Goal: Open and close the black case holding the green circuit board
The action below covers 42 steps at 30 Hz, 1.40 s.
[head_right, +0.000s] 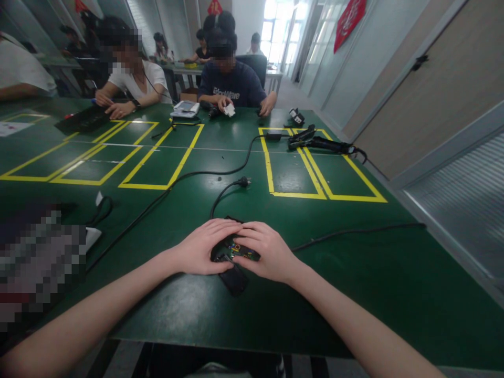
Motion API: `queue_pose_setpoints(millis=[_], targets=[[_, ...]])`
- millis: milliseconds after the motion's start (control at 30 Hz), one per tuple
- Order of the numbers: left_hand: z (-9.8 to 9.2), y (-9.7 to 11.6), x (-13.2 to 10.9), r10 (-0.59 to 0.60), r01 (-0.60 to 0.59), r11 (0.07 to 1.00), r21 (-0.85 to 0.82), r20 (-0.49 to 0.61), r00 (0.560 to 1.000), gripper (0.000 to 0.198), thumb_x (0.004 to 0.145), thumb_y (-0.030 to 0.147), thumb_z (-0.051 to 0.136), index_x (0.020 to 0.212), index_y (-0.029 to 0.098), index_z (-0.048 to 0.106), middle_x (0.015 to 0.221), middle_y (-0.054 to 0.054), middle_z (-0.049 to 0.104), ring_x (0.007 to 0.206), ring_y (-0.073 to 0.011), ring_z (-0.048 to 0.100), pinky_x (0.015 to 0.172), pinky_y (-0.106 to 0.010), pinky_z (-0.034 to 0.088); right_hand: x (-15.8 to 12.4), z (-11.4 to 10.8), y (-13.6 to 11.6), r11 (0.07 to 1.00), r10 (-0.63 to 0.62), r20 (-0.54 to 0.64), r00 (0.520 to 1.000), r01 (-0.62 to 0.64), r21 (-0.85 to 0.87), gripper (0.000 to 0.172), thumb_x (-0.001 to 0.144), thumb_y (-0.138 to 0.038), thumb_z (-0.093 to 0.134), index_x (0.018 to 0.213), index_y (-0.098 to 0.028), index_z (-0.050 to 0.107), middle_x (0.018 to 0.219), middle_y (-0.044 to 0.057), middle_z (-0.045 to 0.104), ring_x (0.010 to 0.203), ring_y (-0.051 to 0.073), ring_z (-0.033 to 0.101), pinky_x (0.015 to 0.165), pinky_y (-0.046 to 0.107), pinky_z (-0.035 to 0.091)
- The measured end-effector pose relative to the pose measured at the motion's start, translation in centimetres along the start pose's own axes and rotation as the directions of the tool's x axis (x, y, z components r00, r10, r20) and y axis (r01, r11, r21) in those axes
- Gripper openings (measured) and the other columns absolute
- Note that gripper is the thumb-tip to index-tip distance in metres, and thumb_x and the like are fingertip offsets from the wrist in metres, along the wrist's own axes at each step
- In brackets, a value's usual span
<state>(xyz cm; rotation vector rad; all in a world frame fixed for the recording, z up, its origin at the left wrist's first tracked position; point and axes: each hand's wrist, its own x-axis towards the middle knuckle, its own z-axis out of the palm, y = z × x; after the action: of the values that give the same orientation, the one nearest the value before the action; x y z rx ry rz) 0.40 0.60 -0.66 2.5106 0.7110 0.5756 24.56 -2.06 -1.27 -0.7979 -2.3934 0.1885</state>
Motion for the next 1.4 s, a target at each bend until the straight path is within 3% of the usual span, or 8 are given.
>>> queue_pose_setpoints(millis=[200, 333, 533, 700, 867, 1100, 1267, 1400], targets=[[0.0, 0.1, 0.0, -0.031, 0.031, 0.999, 0.039, -0.006, 0.999, 0.062, 0.083, 0.031, 0.067, 0.144, 0.024, 0.055, 0.147, -0.010, 0.061, 0.136, -0.0294, 0.056, 0.117, -0.049, 0.041, 0.0, -2.1, 0.9, 0.998, -0.055, 0.122, 0.991, 0.054, 0.009, 0.045, 0.086, -0.025, 0.067, 0.130, -0.018, 0.066, 0.125, 0.014, 0.074, 0.115, 0.028, 0.071, 0.106, 0.049, 0.055], [-0.2, 0.4, 0.0, -0.042, 0.041, 0.996, 0.073, 0.010, 0.999, 0.056, 0.082, 0.026, 0.064, 0.138, 0.024, 0.061, 0.144, -0.009, 0.064, 0.133, -0.0292, 0.057, 0.111, -0.047, 0.044, -0.1, -2.5, 1.7, 0.998, -0.047, 0.133, 0.990, 0.040, 0.051, 0.035, 0.086, -0.023, 0.068, 0.122, -0.020, 0.069, 0.121, 0.012, 0.076, 0.115, 0.026, 0.071, 0.102, 0.044, 0.059], [-0.3, 0.3, 0.1, -0.076, 0.078, 0.994, 0.076, -0.029, 0.997, 0.048, 0.080, 0.030, 0.073, 0.126, 0.021, 0.068, 0.121, -0.009, 0.069, 0.112, -0.0269, 0.063, 0.100, -0.043, 0.050, 0.1, -1.8, 1.8, 0.997, -0.055, 0.067, 0.996, 0.052, 0.053, 0.021, 0.093, -0.022, 0.069, 0.113, -0.019, 0.072, 0.113, 0.012, 0.078, 0.108, 0.025, 0.074, 0.096, 0.042, 0.062], [0.0, 0.1, 0.2, -0.087, 0.094, 0.993, 0.069, -0.102, 0.991, 0.036, 0.080, 0.032, 0.076, 0.114, 0.021, 0.072, 0.106, -0.006, 0.070, 0.098, -0.0234, 0.065, 0.090, -0.038, 0.056, 0.0, -0.8, 1.8, 0.999, -0.035, 0.042, 0.999, 0.033, 0.033, 0.022, 0.096, -0.023, 0.068, 0.117, -0.022, 0.074, 0.119, 0.010, 0.077, 0.114, 0.026, 0.072, 0.100, 0.045, 0.061], [0.3, 0.2, 0.2, -0.120, 0.133, 0.987, 0.092, -0.137, 0.983, 0.031, 0.079, 0.027, 0.072, 0.110, 0.020, 0.071, 0.104, -0.006, 0.070, 0.097, -0.0230, 0.065, 0.087, -0.037, 0.058, 0.1, -0.2, 2.2, 0.999, -0.026, 0.014, 1.000, 0.026, -0.043, 0.023, 0.096, -0.025, 0.070, 0.117, -0.024, 0.077, 0.131, 0.010, 0.073, 0.127, 0.030, 0.064, 0.102, 0.052, 0.060], [-0.1, 0.3, 0.3, -0.127, 0.137, 0.986, 0.091, -0.108, 0.986, 0.033, 0.080, 0.027, 0.069, 0.112, 0.019, 0.071, 0.105, -0.007, 0.070, 0.098, -0.0249, 0.064, 0.087, -0.041, 0.060, 0.3, -1.3, 1.9, 0.998, -0.031, -0.005, 0.999, 0.031, -0.062, 0.026, 0.100, -0.024, 0.060, 0.123, -0.022, 0.071, 0.126, 0.013, 0.072, 0.113, 0.027, 0.068, 0.093, 0.047, 0.062], [-0.2, 0.3, 0.2, -0.127, 0.137, 0.986, 0.096, -0.104, 0.986, 0.037, 0.079, 0.026, 0.068, 0.116, 0.020, 0.071, 0.108, -0.007, 0.070, 0.100, -0.0253, 0.064, 0.088, -0.041, 0.059, -0.1, -2.0, 2.4, 0.995, 0.074, 0.071, 0.995, -0.070, -0.066, 0.013, 0.093, -0.025, 0.065, 0.103, -0.018, 0.070, 0.103, 0.010, 0.068, 0.087, 0.021, 0.068, 0.071, 0.033, 0.058], [-0.3, 0.0, 0.1, -0.113, 0.127, 0.982, 0.137, -0.102, 0.988, 0.044, 0.081, 0.027, 0.066, 0.123, 0.018, 0.068, 0.114, -0.010, 0.070, 0.106, -0.0275, 0.064, 0.093, -0.044, 0.059, -0.4, -1.5, 3.1, 0.996, 0.047, 0.090, 0.995, -0.039, -0.084, 0.013, 0.099, -0.026, 0.060, 0.093, -0.019, 0.070, 0.093, 0.008, 0.069, 0.085, 0.021, 0.068, 0.072, 0.033, 0.056]])
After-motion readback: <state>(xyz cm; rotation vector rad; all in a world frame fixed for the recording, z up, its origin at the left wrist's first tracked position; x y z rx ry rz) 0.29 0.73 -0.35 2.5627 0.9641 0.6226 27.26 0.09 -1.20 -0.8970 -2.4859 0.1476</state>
